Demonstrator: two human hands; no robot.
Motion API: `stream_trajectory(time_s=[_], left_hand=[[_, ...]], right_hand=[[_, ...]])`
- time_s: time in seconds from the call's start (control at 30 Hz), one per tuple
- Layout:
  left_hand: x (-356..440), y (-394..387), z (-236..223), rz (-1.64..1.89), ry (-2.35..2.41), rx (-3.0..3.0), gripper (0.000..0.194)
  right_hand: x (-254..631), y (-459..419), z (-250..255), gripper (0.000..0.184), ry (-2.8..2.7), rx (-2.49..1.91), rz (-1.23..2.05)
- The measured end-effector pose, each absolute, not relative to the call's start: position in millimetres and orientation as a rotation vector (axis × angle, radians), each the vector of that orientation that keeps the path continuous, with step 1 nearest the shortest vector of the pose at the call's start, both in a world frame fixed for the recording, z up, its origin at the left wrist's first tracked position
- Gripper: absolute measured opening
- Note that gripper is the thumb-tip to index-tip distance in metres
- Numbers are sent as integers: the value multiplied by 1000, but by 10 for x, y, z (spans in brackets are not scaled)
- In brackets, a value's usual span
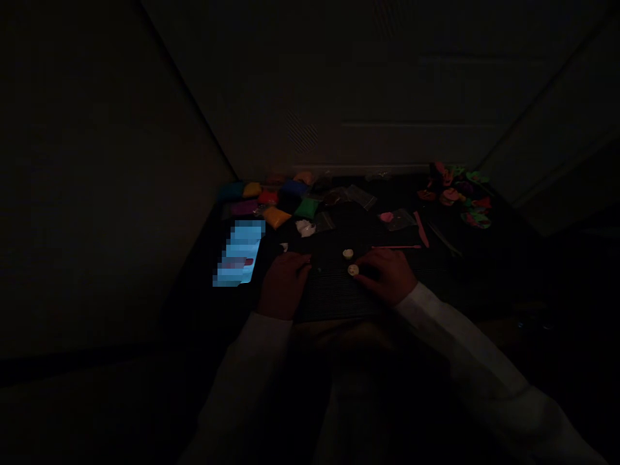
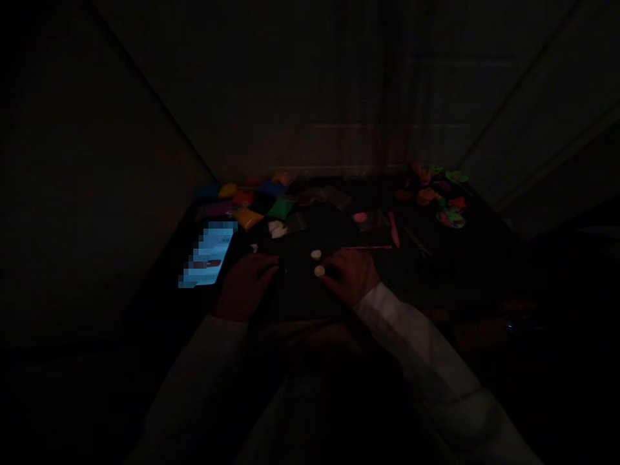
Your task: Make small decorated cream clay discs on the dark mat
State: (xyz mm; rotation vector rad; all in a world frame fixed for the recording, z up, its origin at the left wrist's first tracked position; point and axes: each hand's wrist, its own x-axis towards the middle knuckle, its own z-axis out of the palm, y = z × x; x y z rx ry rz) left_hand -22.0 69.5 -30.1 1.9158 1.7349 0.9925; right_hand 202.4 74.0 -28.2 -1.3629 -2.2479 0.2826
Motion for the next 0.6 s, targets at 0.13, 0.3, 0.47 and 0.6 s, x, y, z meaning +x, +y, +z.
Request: stream_trajectory(time_s=[0.13, 0.3, 0.47, 0.6], left_hand=[[-219, 723, -313, 1017, 1718, 1931, 14], [-205, 710, -276, 1055, 1732, 1902, 14], [-52, 426, -39, 1012, 1626, 1851, 17], [159, 112, 86, 819, 1348, 1595, 22]], right_hand=[[2044, 744, -287, 26, -2261, -1359, 282], [2077, 741, -260, 33, -2242, -1344, 283], [2103, 476, -95, 20, -2164, -1329, 262], [2060, 126, 4, 16, -2123, -1183, 240]])
